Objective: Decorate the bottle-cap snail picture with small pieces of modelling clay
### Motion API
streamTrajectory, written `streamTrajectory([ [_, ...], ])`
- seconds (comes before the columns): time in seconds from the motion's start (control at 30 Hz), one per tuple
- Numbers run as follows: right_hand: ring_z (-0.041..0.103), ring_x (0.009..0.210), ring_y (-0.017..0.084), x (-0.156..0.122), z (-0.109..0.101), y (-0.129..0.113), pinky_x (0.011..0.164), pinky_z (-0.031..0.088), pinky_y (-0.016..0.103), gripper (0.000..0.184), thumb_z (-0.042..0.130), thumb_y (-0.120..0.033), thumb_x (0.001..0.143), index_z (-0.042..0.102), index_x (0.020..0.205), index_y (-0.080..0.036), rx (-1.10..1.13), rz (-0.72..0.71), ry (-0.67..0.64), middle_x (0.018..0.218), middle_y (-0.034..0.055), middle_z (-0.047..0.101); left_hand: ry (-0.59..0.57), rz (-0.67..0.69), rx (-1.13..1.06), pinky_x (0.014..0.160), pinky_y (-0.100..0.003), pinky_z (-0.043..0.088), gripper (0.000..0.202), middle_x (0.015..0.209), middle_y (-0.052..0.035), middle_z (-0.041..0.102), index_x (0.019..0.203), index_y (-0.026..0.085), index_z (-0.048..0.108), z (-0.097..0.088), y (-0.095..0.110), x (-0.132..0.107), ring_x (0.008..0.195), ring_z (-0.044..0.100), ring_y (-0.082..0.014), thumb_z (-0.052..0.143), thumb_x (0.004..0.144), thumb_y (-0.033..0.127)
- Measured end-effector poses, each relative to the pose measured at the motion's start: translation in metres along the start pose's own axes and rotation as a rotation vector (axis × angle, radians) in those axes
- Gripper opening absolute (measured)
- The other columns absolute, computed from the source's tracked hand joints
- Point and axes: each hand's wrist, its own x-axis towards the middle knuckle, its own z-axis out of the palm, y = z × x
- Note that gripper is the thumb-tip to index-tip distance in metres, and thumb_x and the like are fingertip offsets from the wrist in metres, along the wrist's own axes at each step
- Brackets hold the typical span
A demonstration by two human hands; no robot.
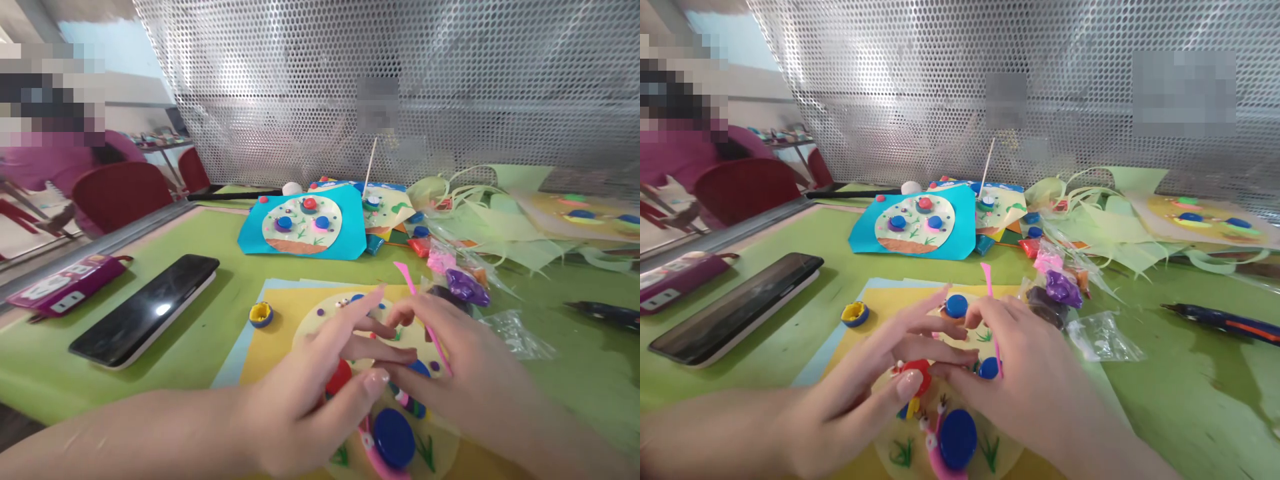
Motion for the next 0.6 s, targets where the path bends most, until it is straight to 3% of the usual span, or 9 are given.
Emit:
streamTrajectory([
  [0.13, 0.057, 0.078, 0.023, 0.001, -0.003, 0.003, 0.063, 0.044, 0.034, 0.021, 0.059, -0.040, 0.074, 0.050, 0.086, -0.025, -0.042, -0.014, 0.043, 0.086, 0.0007, 0.061, 0.084, -0.096, -0.085, 0.093, -0.037, 0.047, 0.047, 0.118, -0.0070, 0.060, 0.138, 0.031, 0.018, 0.001, -0.002, -0.001, 0.120, 0.048, -0.0212, 0.035, 0.094, 0.033],
  [0.37, 0.057, 0.076, 0.022, 0.001, -0.004, 0.000, 0.061, 0.044, 0.033, 0.020, 0.059, -0.039, 0.074, 0.051, 0.086, -0.026, -0.011, 0.048, -0.048, 0.086, 0.0003, 0.061, 0.052, -0.161, -0.297, 0.095, -0.039, 0.044, 0.048, 0.120, -0.0117, 0.058, 0.136, 0.026, 0.022, 0.004, 0.001, 0.004, 0.113, 0.054, -0.0206, 0.040, 0.093, 0.036],
  [0.6, 0.056, 0.076, 0.023, 0.005, -0.010, 0.009, 0.064, 0.044, 0.036, 0.027, 0.056, -0.051, 0.074, 0.053, 0.085, -0.027, 0.062, 0.132, -0.044, 0.088, 0.0001, 0.062, 0.186, -0.415, -0.433, 0.093, -0.038, 0.036, 0.047, 0.101, -0.0081, 0.070, 0.132, 0.019, 0.031, -0.010, 0.007, 0.011, 0.108, 0.057, -0.0212, 0.042, 0.091, 0.040],
])
